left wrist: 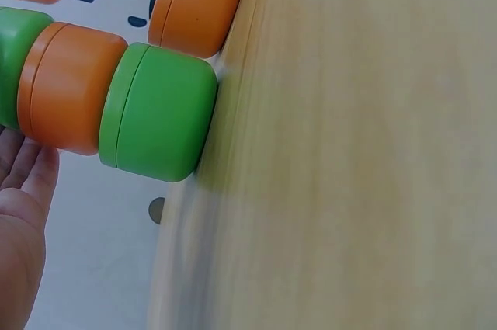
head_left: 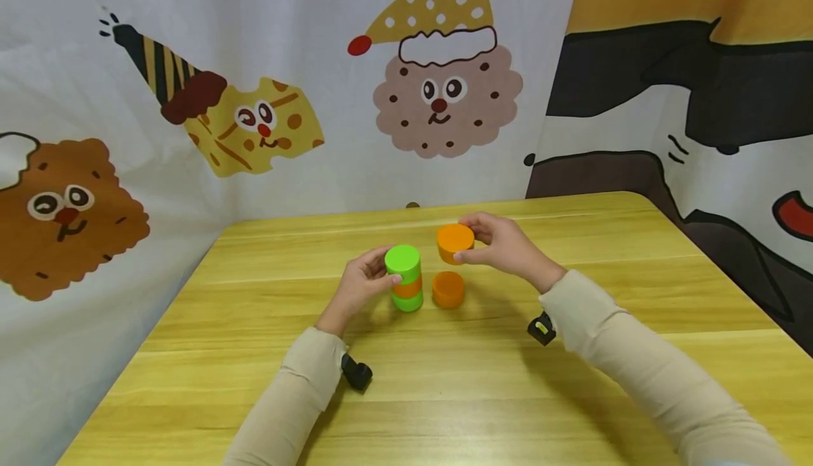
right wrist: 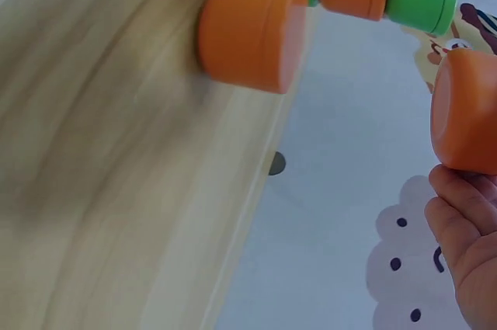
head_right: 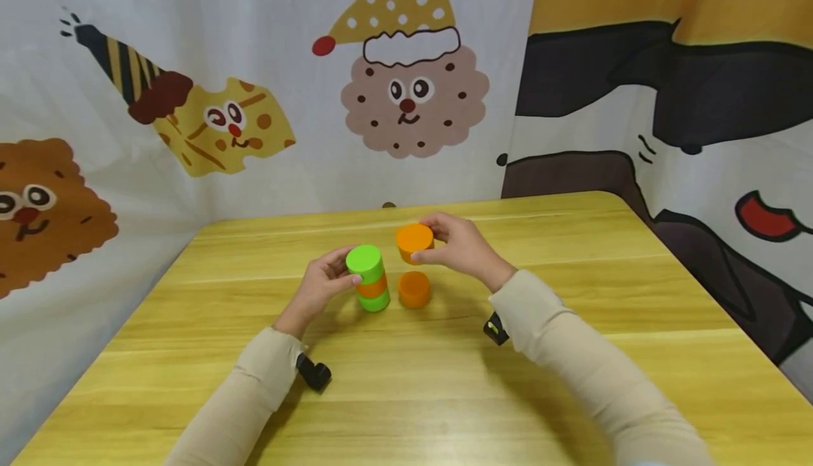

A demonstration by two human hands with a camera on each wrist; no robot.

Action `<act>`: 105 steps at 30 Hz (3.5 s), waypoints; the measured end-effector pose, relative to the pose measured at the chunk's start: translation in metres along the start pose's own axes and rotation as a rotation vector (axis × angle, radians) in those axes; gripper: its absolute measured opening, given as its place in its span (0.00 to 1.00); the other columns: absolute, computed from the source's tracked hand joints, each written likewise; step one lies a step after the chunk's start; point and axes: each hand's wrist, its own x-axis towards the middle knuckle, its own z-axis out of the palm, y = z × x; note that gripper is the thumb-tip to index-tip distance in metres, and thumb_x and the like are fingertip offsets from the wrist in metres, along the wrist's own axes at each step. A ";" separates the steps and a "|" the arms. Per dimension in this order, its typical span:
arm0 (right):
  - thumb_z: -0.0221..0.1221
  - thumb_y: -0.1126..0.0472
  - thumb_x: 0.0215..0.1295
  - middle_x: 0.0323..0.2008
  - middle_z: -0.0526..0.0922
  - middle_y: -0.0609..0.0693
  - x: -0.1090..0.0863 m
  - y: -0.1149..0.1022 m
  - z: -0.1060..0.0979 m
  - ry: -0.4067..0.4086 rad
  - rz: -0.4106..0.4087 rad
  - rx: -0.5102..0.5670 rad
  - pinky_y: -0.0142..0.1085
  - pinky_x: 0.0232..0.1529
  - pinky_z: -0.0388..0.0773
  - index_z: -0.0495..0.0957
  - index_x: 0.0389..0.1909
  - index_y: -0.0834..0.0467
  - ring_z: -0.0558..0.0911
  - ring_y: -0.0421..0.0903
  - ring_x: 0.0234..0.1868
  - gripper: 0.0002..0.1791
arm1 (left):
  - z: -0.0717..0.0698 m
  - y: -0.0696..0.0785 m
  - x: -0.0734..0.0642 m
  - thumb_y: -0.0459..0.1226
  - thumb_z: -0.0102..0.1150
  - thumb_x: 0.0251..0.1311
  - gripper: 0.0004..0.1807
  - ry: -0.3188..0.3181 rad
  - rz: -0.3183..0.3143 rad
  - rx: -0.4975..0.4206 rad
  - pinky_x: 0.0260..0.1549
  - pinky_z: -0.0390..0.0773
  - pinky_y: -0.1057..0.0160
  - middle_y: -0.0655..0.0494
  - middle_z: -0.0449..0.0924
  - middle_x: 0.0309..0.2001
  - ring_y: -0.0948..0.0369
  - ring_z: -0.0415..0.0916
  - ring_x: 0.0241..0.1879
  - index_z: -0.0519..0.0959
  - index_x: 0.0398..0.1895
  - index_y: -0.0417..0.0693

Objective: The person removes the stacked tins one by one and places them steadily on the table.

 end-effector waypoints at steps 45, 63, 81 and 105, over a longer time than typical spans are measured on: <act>0.69 0.56 0.50 0.54 0.74 0.59 -0.026 0.065 0.005 0.006 0.173 0.058 0.44 0.54 0.75 0.68 0.57 0.63 0.75 0.55 0.55 0.34 | 0.001 0.000 0.000 0.31 0.63 0.55 0.28 0.003 -0.002 -0.013 0.58 0.70 0.58 0.42 0.73 0.57 0.60 0.73 0.54 0.69 0.61 0.40; 0.69 0.59 0.51 0.49 0.77 0.58 -0.025 0.077 0.007 -0.060 0.229 0.091 0.38 0.48 0.76 0.68 0.54 0.65 0.77 0.48 0.47 0.31 | 0.001 0.001 0.001 0.30 0.63 0.54 0.29 0.010 0.001 -0.009 0.58 0.70 0.58 0.42 0.73 0.57 0.61 0.73 0.54 0.69 0.61 0.40; 0.69 0.61 0.49 0.48 0.76 0.57 -0.027 0.086 0.013 -0.076 0.262 0.152 0.36 0.44 0.76 0.68 0.54 0.65 0.76 0.49 0.46 0.32 | 0.000 -0.001 0.001 0.31 0.63 0.55 0.28 -0.003 0.020 -0.011 0.58 0.70 0.57 0.42 0.74 0.57 0.62 0.73 0.53 0.69 0.61 0.41; 0.69 0.63 0.49 0.50 0.75 0.59 -0.029 0.085 0.013 -0.091 0.292 0.154 0.38 0.48 0.74 0.66 0.56 0.66 0.73 0.52 0.50 0.33 | 0.000 -0.001 0.000 0.32 0.63 0.55 0.28 0.004 0.018 -0.023 0.57 0.70 0.60 0.42 0.74 0.57 0.61 0.73 0.54 0.69 0.61 0.41</act>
